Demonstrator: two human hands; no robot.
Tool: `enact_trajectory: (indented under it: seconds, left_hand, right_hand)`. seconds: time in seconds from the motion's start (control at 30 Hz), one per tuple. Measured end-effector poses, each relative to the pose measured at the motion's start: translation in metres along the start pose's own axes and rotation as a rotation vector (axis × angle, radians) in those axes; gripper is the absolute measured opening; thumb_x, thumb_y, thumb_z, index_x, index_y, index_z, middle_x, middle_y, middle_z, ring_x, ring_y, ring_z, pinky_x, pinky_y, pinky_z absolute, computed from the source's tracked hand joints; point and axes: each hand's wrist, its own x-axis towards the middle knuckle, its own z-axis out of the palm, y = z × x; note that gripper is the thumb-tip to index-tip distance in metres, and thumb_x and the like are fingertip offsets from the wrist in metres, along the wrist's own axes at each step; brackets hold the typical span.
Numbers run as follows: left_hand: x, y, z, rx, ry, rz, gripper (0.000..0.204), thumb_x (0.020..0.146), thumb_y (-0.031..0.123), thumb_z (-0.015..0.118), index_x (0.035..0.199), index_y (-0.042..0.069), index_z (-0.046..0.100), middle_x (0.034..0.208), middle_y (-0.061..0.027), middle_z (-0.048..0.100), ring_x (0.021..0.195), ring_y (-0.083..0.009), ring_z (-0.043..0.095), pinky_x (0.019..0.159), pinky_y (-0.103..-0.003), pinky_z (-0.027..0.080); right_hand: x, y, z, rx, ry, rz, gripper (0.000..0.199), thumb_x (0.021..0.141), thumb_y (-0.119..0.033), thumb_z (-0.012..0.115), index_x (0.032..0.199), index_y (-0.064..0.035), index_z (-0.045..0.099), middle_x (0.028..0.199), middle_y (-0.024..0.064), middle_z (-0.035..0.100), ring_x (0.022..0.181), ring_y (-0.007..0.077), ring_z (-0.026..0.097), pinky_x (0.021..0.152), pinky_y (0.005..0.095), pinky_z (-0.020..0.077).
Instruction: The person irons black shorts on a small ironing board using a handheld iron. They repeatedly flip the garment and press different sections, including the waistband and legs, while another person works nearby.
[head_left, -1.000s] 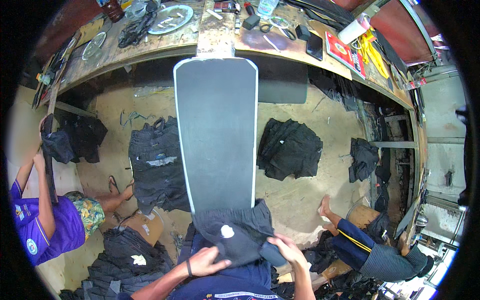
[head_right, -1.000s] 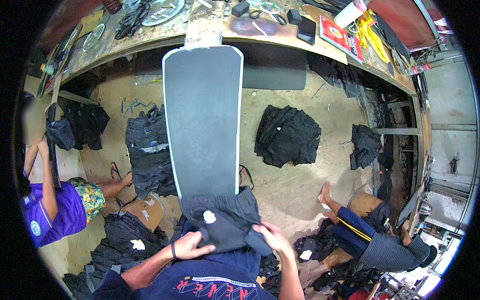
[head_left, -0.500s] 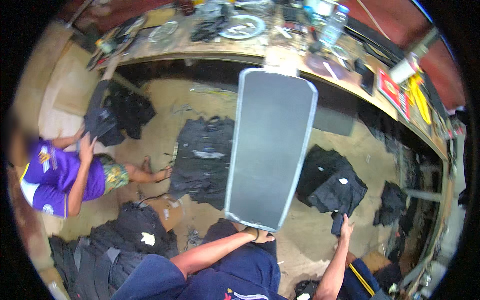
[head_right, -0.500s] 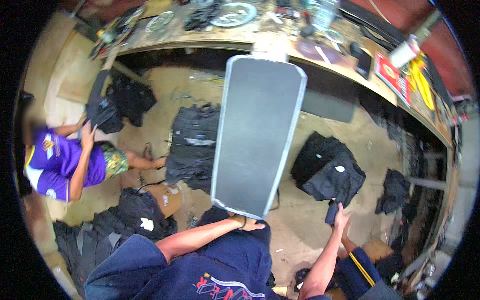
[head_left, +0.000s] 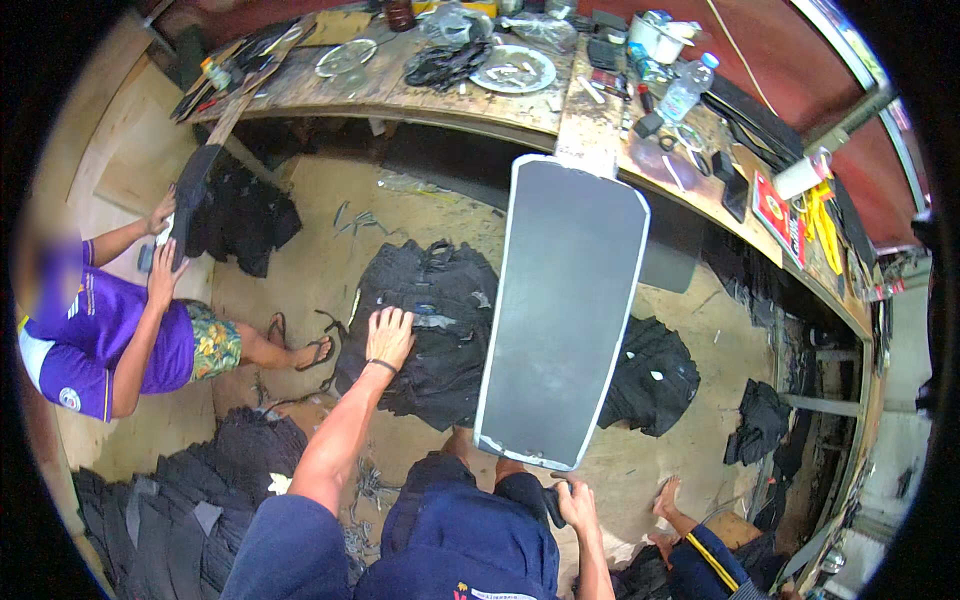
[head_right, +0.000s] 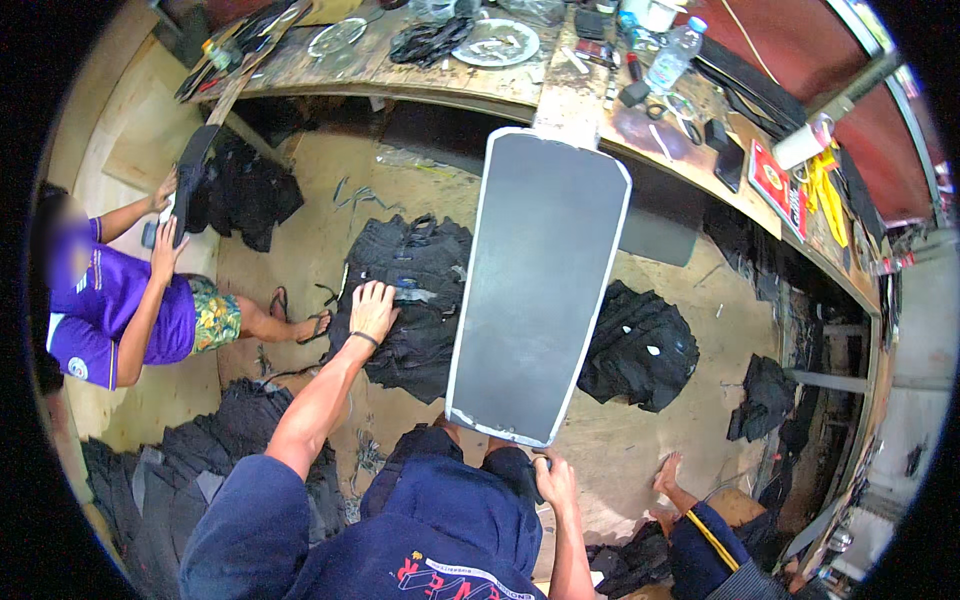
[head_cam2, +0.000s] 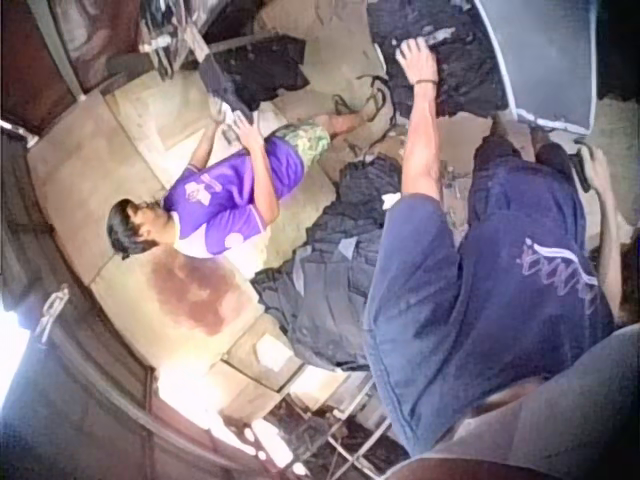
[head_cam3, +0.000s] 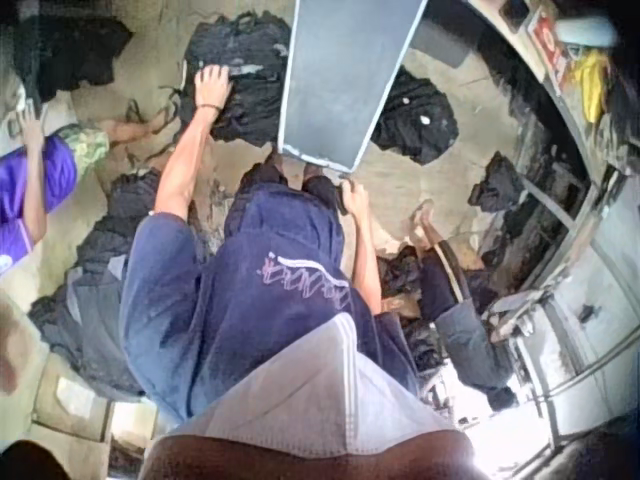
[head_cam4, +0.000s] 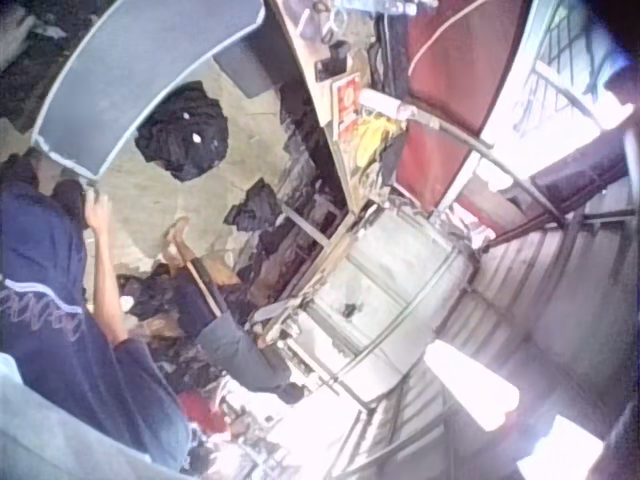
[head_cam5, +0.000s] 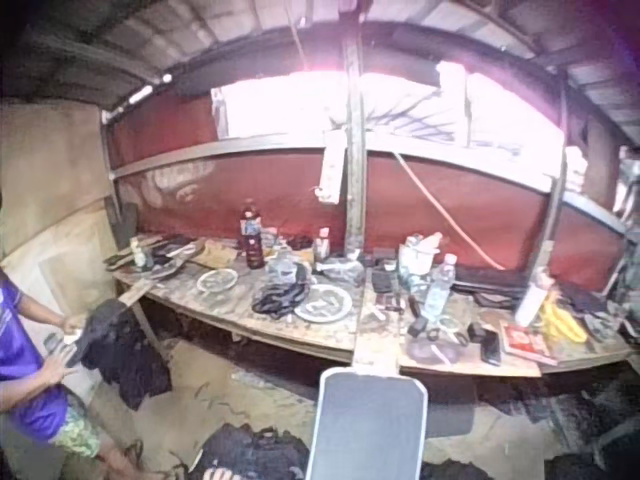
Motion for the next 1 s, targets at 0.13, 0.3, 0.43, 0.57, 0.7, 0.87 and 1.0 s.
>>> enact_trajectory:
  seconds: [0.13,0.3,0.43,0.57,0.7,0.87,1.0]
  left_hand:
    - [-0.028,0.003,-0.013,0.057,-0.253,0.094,0.026,0.096,0.027,0.068,0.12,0.017,0.071,0.119,-0.004,0.069,0.127,-0.0257,0.061,0.106,-0.059,0.041]
    - [-0.11,0.056,-0.117,-0.126,-0.481,0.519,0.022,0.094,0.027,0.066,0.113,0.019,0.075,0.112,-0.0023,0.072,0.124,-0.0237,0.065,0.113,-0.066,0.037]
    - [-0.152,0.102,-0.207,-0.604,-0.456,0.901,0.019,0.092,0.031,0.069,0.109,0.021,0.072,0.103,-0.0003,0.067,0.115,-0.0222,0.064,0.111,-0.061,0.038]
    - [-0.131,0.111,-0.215,-0.594,-0.4,0.874,0.021,0.091,0.036,0.072,0.082,0.018,0.065,0.08,0.0001,0.061,0.089,-0.022,0.059,0.091,-0.05,0.04]
    - [-0.085,0.101,-0.17,-0.532,0.087,0.532,0.045,0.095,0.047,0.077,0.067,0.017,0.06,0.066,0.0004,0.055,0.073,-0.0212,0.056,0.08,-0.047,0.036]
    - [0.053,0.12,-0.168,-0.42,0.384,0.423,0.045,0.099,0.046,0.076,0.066,0.017,0.063,0.065,-0.0006,0.057,0.073,-0.024,0.059,0.082,-0.048,0.036]
    - [0.139,0.165,-0.211,-0.468,0.527,0.107,0.024,0.098,0.035,0.076,0.093,0.012,0.071,0.088,-0.0086,0.067,0.092,-0.0314,0.065,0.091,-0.051,0.042]
  right_hand:
    - [-0.016,-0.023,-0.014,-0.095,-0.08,0.029,0.042,0.097,-0.033,0.057,0.123,-0.0109,0.081,0.113,0.0294,0.078,0.11,0.0475,0.075,0.1,0.055,0.0573]
    - [-0.06,-0.073,-0.013,-0.254,-0.262,-0.257,0.051,0.097,-0.029,0.058,0.144,-0.0163,0.069,0.113,0.0269,0.074,0.098,0.0471,0.075,0.091,0.0566,0.0602]
    - [-0.066,-0.123,-0.001,-0.413,-0.501,-0.43,0.071,0.098,-0.03,0.061,0.166,-0.0226,0.044,0.113,0.0235,0.072,0.095,0.0477,0.075,0.089,0.0552,0.0614]
    - [-0.049,-0.106,-0.02,-0.477,-0.448,-0.221,0.055,0.099,-0.05,0.068,0.141,-0.0143,0.069,0.111,0.0255,0.078,0.102,0.0466,0.076,0.088,0.0564,0.0615]
    - [-0.023,-0.061,-0.086,-0.075,-0.15,-0.181,0.048,0.096,-0.051,0.079,0.112,-0.0059,0.082,0.095,0.0182,0.082,0.089,0.0321,0.08,0.081,0.0457,0.0608]
    - [0.073,-0.132,-0.161,-0.151,-0.059,-0.365,0.05,0.099,-0.05,0.077,0.098,-0.0001,0.08,0.091,0.0211,0.08,0.08,0.0332,0.076,0.075,0.0447,0.0589]
    - [0.123,-0.182,-0.177,-0.11,0.272,-0.452,0.067,0.095,-0.061,0.078,0.121,0.0006,0.071,0.095,0.0237,0.079,0.091,0.0417,0.079,0.081,0.0503,0.0609]
